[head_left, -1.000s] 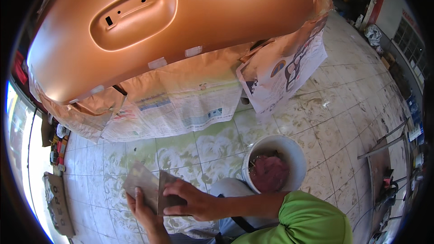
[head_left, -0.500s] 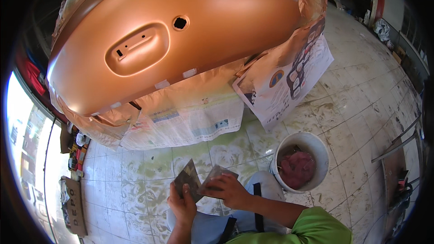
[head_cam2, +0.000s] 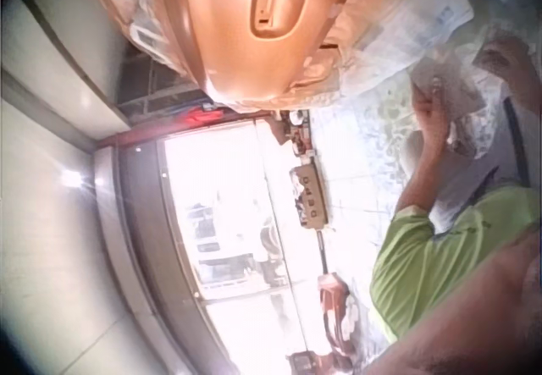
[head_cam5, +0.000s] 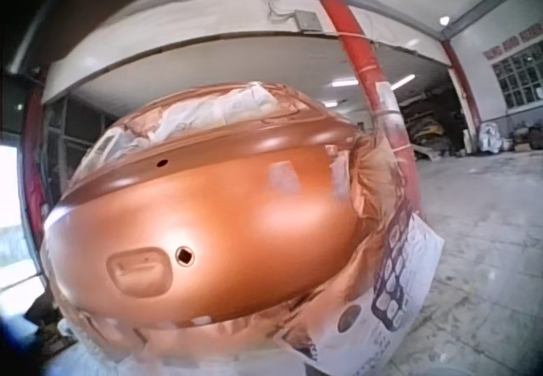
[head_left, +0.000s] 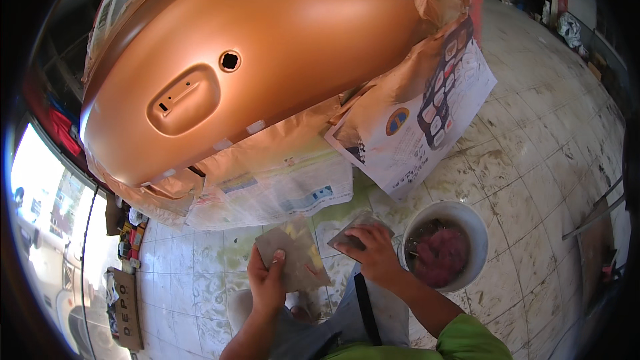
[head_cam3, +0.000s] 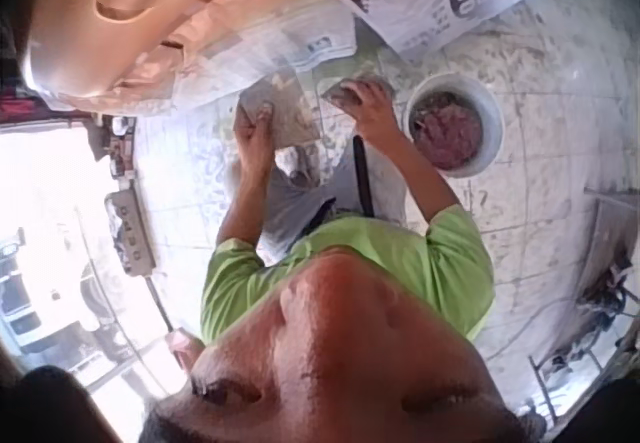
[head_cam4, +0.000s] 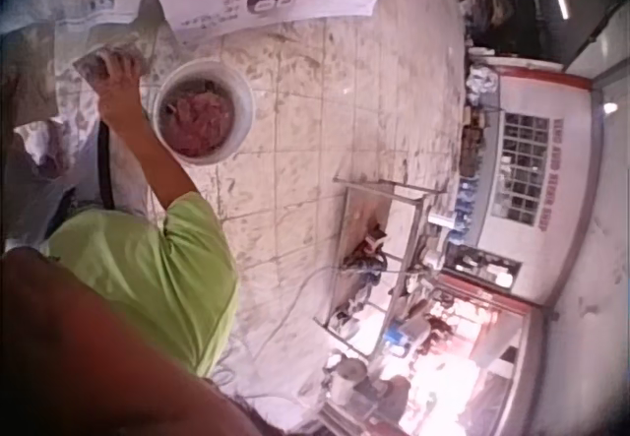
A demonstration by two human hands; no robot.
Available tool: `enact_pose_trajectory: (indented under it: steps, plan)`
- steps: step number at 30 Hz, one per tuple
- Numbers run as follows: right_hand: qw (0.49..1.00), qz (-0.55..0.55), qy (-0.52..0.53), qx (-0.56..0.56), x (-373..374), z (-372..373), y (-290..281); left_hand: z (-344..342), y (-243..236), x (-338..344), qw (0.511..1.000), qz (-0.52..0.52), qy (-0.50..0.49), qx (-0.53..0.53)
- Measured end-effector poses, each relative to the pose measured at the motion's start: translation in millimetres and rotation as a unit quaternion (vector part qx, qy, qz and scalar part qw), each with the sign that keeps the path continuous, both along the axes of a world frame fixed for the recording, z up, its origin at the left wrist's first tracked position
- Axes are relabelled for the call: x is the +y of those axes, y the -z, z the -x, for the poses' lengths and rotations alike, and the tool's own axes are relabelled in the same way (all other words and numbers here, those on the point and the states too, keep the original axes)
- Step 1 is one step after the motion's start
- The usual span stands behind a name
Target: The person sands a copper-colored car bumper with a sanding block, dipping it into a bucket of water periodically. The person then moves to a workbench to prepare another sanding block with a yellow substance before returning to sand a second car part.
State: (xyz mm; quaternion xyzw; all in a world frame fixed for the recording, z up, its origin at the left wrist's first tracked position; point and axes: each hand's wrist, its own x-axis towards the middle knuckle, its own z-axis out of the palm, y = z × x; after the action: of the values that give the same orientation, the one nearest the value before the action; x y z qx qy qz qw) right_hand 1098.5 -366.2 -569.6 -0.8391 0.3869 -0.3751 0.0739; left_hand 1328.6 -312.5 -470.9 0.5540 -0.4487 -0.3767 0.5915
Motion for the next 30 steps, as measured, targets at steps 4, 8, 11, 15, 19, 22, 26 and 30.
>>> enact_pose_trajectory:
  steps: [4,8,11,15,19,22,26,30]
  plan:
    - [0.998,0.012,-0.023,-0.055,14.0,-10.7,-36.3,1.8,13.3,-14.7,0.948,0.061,-0.014,-0.312]
    - [0.996,-0.013,-0.086,-0.006,26.0,-26.8,-3.8,-2.2,-11.1,-42.0,0.963,0.098,-0.018,-0.25]
    - [0.997,-0.026,-0.053,-0.039,21.1,-23.4,-24.1,-8.9,-15.7,-47.7,0.948,0.081,0.008,-0.308]
    - [0.994,-0.007,-0.014,-0.107,3.0,-35.4,-37.3,5.0,2.0,-40.7,0.951,0.107,0.026,-0.289]
    - [0.996,-0.048,-0.064,0.033,10.2,-32.0,-20.8,-11.2,9.3,-51.2,0.981,0.109,-0.014,-0.16]
    - [0.996,-0.06,-0.058,-0.011,11.2,-28.9,-33.7,-13.2,9.4,-64.4,0.982,0.168,-0.034,-0.074]
    - [0.933,-0.062,-0.144,-0.323,15.5,-59.8,-59.7,-7.9,26.6,-78.3,0.975,0.068,0.032,0.208]
    - [0.989,-0.044,-0.008,-0.144,-35.7,-35.7,-22.1,-8.0,25.6,-79.7,0.942,-0.001,0.086,0.323]
